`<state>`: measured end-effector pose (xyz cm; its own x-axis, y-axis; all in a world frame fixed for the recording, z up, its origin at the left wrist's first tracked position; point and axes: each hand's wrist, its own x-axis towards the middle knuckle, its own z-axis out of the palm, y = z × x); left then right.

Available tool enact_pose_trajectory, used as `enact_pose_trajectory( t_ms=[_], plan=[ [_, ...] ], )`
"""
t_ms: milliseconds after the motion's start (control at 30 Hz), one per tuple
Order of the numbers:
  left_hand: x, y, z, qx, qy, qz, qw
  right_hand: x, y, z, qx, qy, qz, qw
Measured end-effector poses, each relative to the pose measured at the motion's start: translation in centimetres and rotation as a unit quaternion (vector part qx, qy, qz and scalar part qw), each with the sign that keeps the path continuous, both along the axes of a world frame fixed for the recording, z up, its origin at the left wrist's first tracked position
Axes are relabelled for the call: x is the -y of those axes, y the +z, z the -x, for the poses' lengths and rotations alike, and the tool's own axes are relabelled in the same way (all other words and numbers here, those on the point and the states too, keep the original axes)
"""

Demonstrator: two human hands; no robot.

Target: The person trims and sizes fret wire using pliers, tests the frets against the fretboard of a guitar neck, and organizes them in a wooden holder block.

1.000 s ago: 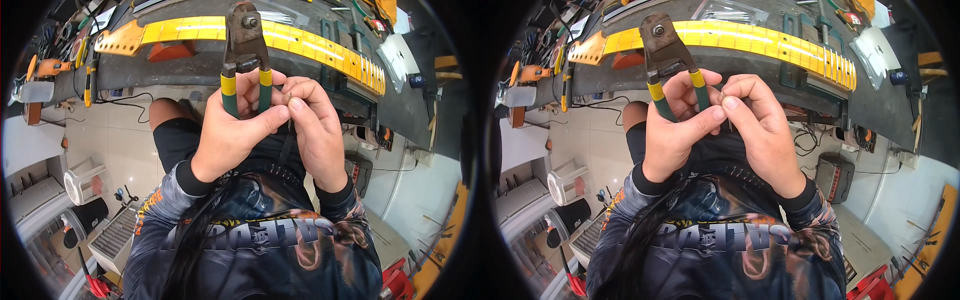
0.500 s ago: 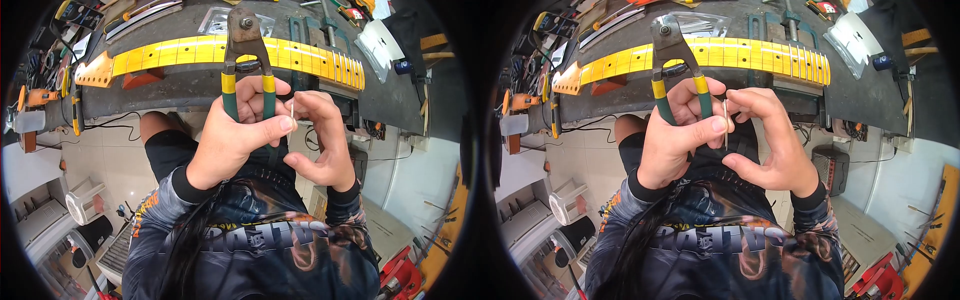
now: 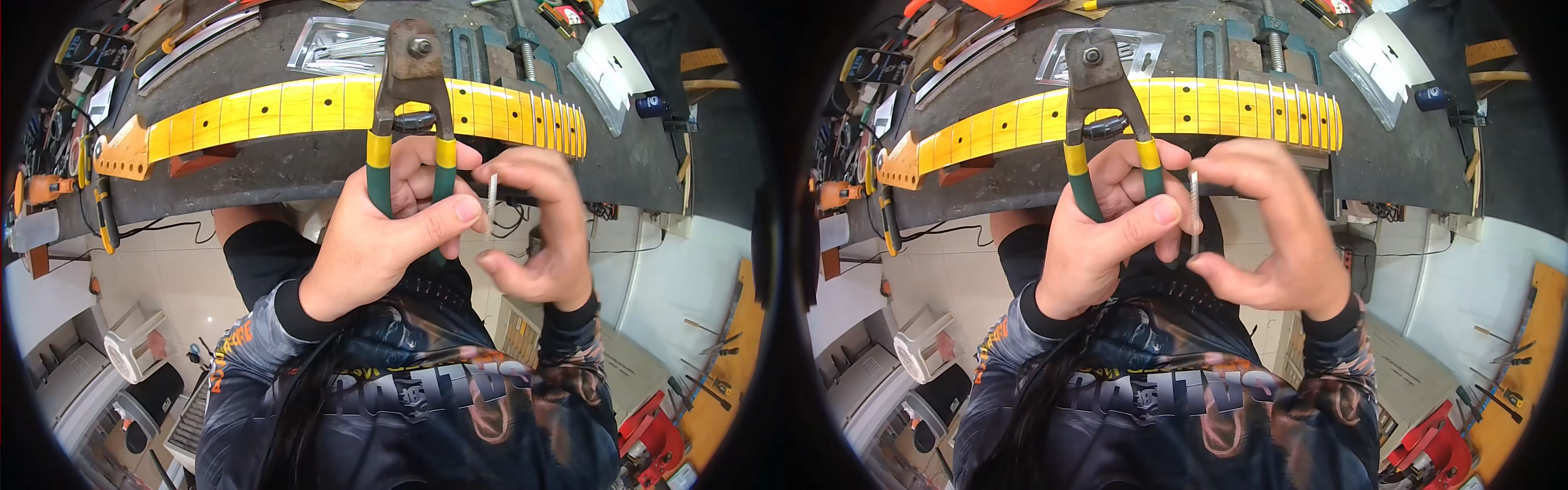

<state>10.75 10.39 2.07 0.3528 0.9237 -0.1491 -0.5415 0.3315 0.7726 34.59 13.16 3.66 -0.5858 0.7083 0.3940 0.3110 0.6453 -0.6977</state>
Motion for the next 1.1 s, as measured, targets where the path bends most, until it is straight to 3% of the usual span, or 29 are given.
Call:
enact_pose_trajectory(
  t_ms=[233, 300, 467, 700, 1100],
  plan=[
    [-0.7, -1.8, 3.5, -0.138, -0.042, -0.062, 0.988, -5.9, 4.9, -2.5, 0.184, -0.071, -0.054, 0.979],
    [-1.7, -2.4, 4.6, -0.29, -0.082, -0.229, 0.926, -6.8, 5.2, -2.5, 0.233, -0.073, -0.056, 0.968],
    [-2.2, -2.2, 5.1, -0.377, -0.144, -0.279, 0.872, -7.6, 5.0, -2.3, 0.296, -0.064, -0.037, 0.952],
    [-3.3, -2.3, 5.6, -0.395, -0.235, -0.299, 0.836, -8.0, 5.0, -2.0, 0.298, -0.084, 0.005, 0.951],
    [-4.0, -2.9, 5.7, -0.364, -0.231, -0.31, 0.847, -8.2, 5.1, -1.7, 0.313, -0.075, 0.01, 0.947]
  ],
)
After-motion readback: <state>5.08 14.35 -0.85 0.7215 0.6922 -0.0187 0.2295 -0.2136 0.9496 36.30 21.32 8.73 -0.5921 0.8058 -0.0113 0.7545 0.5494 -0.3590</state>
